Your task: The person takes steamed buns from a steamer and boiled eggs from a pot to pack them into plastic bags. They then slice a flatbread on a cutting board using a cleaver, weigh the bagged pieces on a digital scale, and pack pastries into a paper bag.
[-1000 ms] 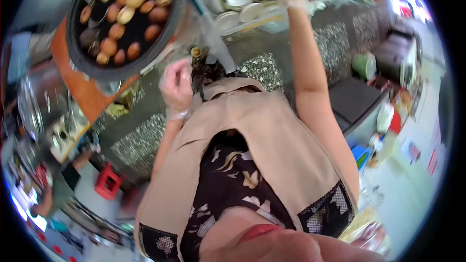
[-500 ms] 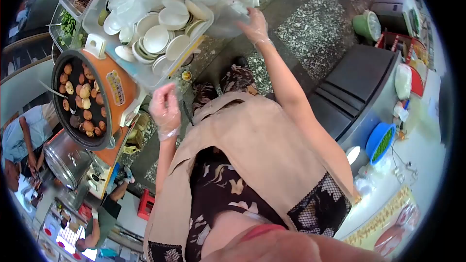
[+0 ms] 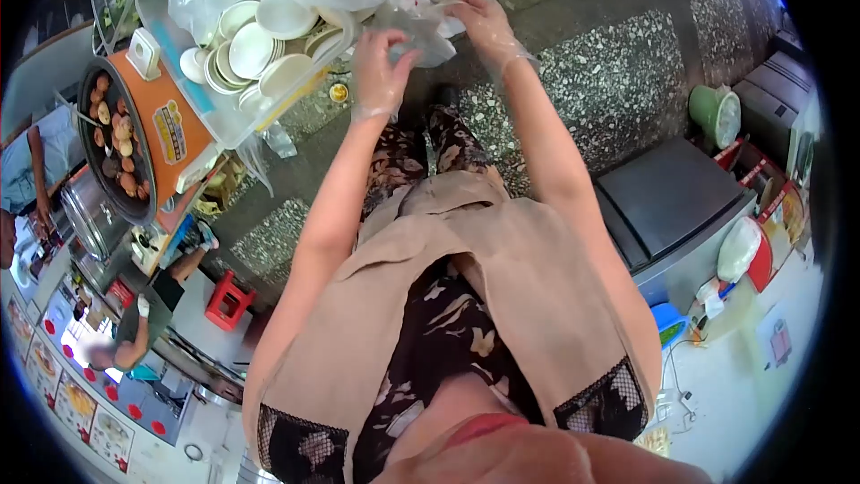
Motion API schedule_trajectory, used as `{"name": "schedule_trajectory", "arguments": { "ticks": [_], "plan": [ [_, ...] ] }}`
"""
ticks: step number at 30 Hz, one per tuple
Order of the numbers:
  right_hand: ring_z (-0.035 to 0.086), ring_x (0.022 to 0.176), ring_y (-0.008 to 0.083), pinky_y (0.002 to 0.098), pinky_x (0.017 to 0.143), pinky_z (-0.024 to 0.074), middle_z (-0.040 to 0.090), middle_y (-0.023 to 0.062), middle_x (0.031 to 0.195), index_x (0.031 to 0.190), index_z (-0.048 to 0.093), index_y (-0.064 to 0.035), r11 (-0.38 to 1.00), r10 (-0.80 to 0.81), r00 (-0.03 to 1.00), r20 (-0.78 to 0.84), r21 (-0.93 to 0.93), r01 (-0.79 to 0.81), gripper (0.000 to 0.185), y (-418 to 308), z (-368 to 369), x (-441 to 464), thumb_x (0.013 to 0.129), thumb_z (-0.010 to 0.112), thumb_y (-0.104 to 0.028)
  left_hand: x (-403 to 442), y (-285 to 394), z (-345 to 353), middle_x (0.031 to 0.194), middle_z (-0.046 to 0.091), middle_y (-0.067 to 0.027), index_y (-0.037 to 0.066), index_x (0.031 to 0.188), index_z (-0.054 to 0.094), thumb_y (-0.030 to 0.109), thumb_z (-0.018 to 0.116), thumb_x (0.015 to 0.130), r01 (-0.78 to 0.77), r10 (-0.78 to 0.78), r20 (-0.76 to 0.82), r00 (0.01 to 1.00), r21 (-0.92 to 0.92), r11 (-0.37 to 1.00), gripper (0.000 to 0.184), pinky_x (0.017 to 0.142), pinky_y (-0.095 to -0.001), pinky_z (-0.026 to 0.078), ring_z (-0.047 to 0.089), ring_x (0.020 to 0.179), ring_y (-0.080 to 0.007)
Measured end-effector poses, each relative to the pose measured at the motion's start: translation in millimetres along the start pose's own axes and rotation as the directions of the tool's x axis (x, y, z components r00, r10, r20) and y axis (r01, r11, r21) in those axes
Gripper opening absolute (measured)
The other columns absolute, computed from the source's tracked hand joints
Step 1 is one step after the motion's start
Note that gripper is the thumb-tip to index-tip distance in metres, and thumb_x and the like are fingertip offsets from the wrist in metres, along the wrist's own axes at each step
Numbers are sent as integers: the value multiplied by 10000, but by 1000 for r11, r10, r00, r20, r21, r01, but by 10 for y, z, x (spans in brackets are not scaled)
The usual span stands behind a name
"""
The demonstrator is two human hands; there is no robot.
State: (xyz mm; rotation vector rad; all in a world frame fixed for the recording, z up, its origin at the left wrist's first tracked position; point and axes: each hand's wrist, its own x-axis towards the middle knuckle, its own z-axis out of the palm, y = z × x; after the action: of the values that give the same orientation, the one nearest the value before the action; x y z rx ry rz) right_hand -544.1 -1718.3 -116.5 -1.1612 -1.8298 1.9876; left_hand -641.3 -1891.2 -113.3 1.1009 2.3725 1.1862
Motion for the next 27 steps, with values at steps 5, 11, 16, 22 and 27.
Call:
{"name": "schedule_trajectory", "arguments": {
  "ticks": [5, 11, 16, 22, 27],
  "plan": [
    [607, 790, 151, 277, 750, 463, 672, 80, 838, 901, 648, 37, 992, 56, 998, 2, 117, -56, 261, 211, 4, -124, 822, 550, -192, 143, -149, 367, 1003, 567, -150, 61, 1006, 583, 142, 730, 727, 39, -40, 0, 999, 224, 974, 325, 807, -428, 445, 562, 905, -343],
    [592, 898, 165, 313, 846, 452, 647, 92, 979, 963, 629, 16, 818, 201, 975, -91, 564, -115, 281, 382, 63, -320, 800, 595, -210, -62, 77, 429, 820, 623, -157, -28, 874, 598, 120, 687, 780, 121, -118, -156, 981, 14, 993, 197, 705, -383, 484, 607, 757, -315],
    [565, 750, 157, 307, 693, 461, 646, 81, 851, 908, 637, 52, 920, 196, 981, -11, 348, -179, 312, -27, 563, -434, 786, 669, -234, -168, 397, 202, 825, 630, -161, 31, 890, 652, 74, 630, 771, 78, -71, -99, 993, 64, 995, 129, 710, -374, 496, 619, 756, -324],
    [455, 596, 92, 270, 529, 378, 523, 3, 632, 790, 632, 5, 980, 132, 975, -178, 174, -100, 210, -180, 254, -501, 832, 623, -201, 181, 502, -88, 982, 644, -167, 56, 975, 676, 131, 567, 784, -214, 194, -191, 962, -91, 973, 232, 831, -394, 487, 611, 917, -344],
    [423, 522, 15, 194, 465, 329, 520, -78, 635, 1011, 692, -35, 978, 130, 979, 156, 140, -152, 210, -699, -246, -1377, 910, 592, -190, 278, 796, -327, 916, 683, -70, 24, 950, 696, 196, 444, 952, 110, -48, 158, 986, -411, 905, 305, 855, -325, 466, 603, 890, -158]
  ]
}}
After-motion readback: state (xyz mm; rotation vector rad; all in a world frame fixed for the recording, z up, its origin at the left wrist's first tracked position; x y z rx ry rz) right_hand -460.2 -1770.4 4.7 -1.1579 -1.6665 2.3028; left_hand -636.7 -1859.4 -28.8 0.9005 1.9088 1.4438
